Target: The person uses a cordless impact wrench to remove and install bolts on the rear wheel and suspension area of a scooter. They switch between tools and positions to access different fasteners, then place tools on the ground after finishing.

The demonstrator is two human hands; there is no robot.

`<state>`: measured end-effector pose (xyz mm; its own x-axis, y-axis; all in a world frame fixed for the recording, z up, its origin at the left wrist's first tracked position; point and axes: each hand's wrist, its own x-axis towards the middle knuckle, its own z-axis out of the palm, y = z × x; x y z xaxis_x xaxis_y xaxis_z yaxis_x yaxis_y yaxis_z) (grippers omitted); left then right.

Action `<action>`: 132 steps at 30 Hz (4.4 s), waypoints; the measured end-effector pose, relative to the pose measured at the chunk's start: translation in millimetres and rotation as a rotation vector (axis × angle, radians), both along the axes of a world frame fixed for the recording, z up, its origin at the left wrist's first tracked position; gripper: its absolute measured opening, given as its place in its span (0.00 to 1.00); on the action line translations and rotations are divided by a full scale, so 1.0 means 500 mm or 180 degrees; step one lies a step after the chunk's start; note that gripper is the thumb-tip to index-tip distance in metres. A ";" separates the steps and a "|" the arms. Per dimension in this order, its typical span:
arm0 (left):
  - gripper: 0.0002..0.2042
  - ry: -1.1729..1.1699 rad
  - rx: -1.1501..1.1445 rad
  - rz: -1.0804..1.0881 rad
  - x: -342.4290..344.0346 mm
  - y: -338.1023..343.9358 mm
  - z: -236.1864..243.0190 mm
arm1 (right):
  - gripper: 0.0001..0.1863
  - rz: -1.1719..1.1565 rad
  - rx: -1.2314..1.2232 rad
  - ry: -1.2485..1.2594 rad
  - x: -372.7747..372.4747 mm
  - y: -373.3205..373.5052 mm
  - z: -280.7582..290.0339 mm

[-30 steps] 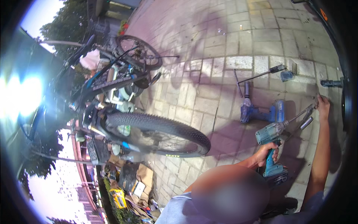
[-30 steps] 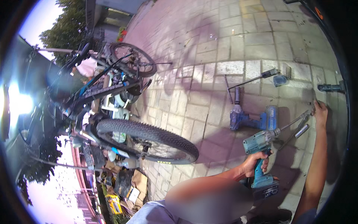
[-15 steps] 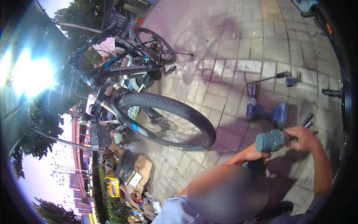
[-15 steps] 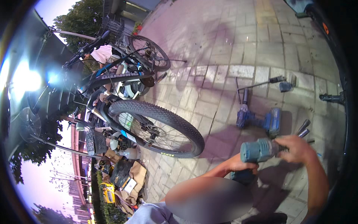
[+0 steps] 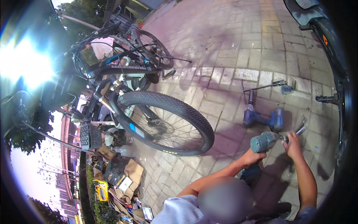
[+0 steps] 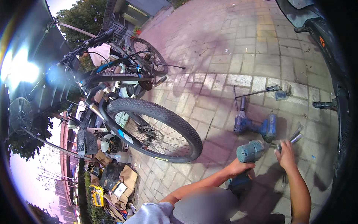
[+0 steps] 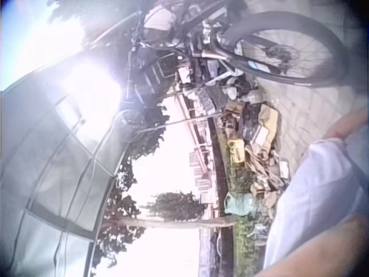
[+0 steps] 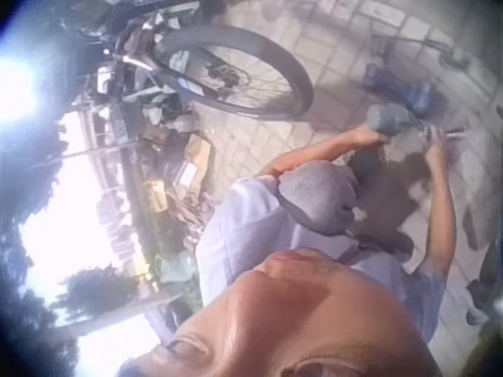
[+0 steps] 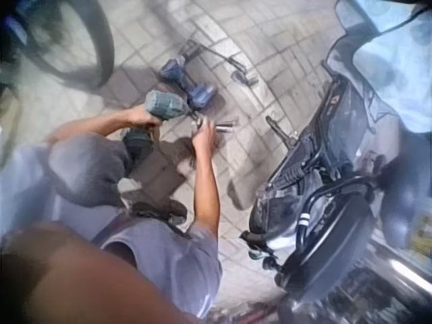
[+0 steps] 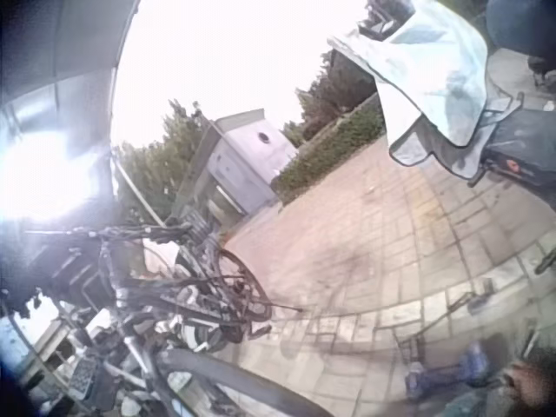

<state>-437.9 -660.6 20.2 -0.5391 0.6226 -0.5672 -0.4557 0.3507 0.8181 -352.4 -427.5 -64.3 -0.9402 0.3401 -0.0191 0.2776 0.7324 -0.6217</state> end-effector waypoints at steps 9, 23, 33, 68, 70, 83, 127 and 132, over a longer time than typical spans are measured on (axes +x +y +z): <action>0.04 0.0178 -0.0806 0.0255 -0.052 -0.037 0.022 | 0.13 0.0337 0.0922 0.0229 -0.140 0.049 -0.126; 0.17 -0.0924 0.0002 0.0473 0.008 0.061 0.007 | 0.05 0.0980 0.1310 0.0268 -0.017 0.147 -0.092; 0.20 -0.1940 0.0750 -0.0149 0.006 0.114 -0.015 | 0.05 -0.2277 -0.3307 0.2561 -0.003 0.203 0.157; 0.19 -0.2830 0.0589 -0.1649 0.120 0.254 -0.083 | 0.07 -0.2894 -0.5105 0.3004 0.373 0.158 0.106; 0.19 -0.2764 0.0550 -0.1556 0.112 0.257 -0.087 | 0.08 -0.2945 -0.4938 0.3021 0.368 0.148 0.102; 0.18 -0.2957 0.0302 -0.1346 0.105 0.238 -0.089 | 0.09 -0.2947 -0.5093 0.2597 0.317 0.160 0.105; 0.13 -0.4142 0.0847 -0.0662 0.273 0.339 -0.141 | 0.10 -0.3822 -0.3606 0.1955 0.372 0.285 0.077; 0.11 -0.3872 0.0942 -0.0673 0.282 0.338 -0.119 | 0.10 -0.3419 -0.4046 0.2355 0.380 0.282 0.082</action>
<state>-297.0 -491.7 -39.5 0.3553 0.8196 -0.4494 -0.9227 0.3844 -0.0286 -162.3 -286.4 -23.4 -0.2818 0.8483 -0.4482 -0.3046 -0.5221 -0.7967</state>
